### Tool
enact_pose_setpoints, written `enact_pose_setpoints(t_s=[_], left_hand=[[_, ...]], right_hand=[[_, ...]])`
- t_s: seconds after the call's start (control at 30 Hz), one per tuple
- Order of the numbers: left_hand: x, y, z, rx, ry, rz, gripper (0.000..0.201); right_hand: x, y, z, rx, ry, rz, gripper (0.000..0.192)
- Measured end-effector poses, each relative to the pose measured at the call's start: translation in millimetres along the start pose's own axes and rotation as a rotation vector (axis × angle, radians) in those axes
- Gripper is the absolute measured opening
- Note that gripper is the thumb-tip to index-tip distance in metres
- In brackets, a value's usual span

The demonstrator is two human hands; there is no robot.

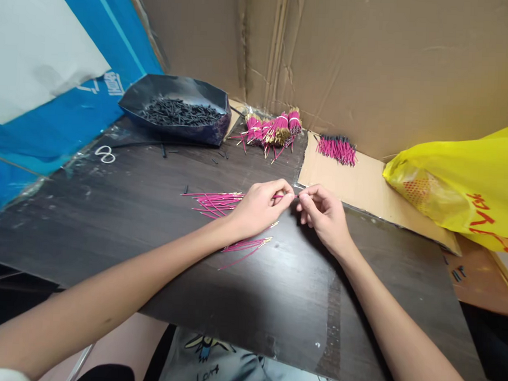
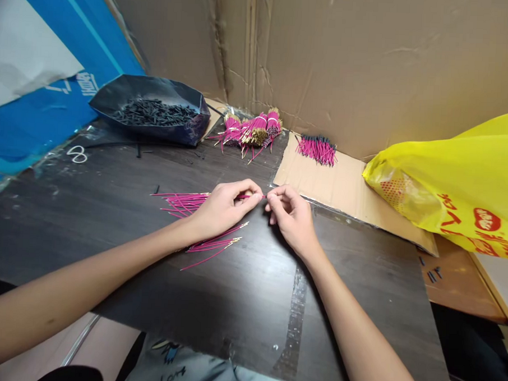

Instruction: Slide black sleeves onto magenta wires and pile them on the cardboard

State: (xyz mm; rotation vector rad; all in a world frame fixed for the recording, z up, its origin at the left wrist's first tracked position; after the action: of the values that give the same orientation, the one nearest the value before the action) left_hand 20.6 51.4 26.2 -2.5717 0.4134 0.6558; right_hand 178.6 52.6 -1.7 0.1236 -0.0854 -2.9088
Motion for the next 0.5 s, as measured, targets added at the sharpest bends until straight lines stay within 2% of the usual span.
enact_pose_setpoints(t_s=[0.17, 0.27, 0.37, 0.5], left_hand=[[-8.2, -3.5, 2.9, -0.021, 0.026, -0.05, 0.021], [-7.1, -3.4, 4.7, -0.05, 0.144, -0.067, 0.024], [0.2, -2.9, 3.0, -0.049, 0.279, -0.036, 0.028], [9.4, -1.4, 0.6, -0.057, 0.384, 0.015, 0.029]], right_hand=[[-10.5, -3.3, -0.1, 0.008, -0.099, -0.093, 0.039], [-7.2, -5.2, -1.0, 0.029, -0.141, -0.025, 0.041], [0.5, -4.0, -1.1, 0.037, -0.142, 0.056, 0.042], [0.2, -0.1, -1.1, 0.033, -0.136, -0.008, 0.036]])
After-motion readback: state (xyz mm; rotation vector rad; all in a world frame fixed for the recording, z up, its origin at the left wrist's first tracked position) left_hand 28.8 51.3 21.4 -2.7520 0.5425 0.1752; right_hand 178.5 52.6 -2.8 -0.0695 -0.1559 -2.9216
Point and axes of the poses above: each hand's wrist, its own y-axis away from the middle knuckle, its own x-axis out of the palm, z = x × y, the point moved 7 cm from there along -y, towards the middle knuckle, and after that the axes turned 12 degrees about x, right-handed, at the moved point
